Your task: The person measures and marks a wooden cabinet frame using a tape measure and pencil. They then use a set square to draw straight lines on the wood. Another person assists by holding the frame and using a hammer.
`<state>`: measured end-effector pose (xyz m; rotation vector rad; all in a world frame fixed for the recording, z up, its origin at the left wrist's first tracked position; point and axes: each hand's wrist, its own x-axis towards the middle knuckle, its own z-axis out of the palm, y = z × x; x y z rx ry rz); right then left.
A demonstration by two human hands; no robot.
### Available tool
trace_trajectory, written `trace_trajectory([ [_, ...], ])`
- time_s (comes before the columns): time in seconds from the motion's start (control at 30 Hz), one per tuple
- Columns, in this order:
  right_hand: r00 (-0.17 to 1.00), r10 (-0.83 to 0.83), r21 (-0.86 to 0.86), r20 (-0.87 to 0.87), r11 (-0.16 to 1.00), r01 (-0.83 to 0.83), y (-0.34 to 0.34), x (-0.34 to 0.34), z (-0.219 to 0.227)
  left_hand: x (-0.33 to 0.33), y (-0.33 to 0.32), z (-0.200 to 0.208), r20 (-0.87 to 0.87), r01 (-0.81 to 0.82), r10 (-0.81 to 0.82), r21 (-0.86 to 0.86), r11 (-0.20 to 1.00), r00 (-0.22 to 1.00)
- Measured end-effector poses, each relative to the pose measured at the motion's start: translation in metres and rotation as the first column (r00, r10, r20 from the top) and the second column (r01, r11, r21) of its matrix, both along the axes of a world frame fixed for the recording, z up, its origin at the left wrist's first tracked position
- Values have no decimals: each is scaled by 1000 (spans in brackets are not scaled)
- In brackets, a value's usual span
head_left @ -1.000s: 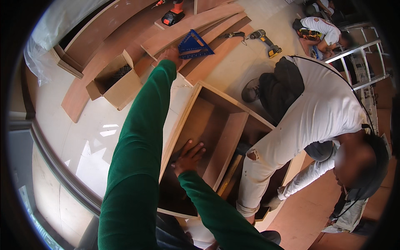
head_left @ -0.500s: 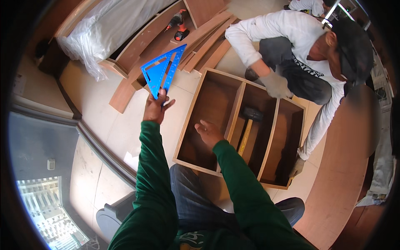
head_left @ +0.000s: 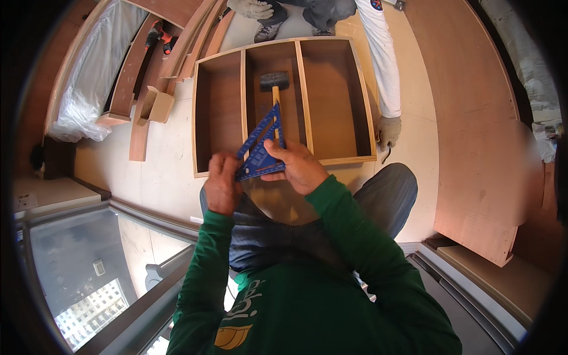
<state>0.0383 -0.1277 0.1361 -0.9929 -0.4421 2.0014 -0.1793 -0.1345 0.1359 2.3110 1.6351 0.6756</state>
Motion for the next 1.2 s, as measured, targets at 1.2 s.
trace_trajectory([
  [1.2,827,-8,172,562,979,-108,169,153,-70,50,29,-112,236,285,-192,-471,835,953],
])
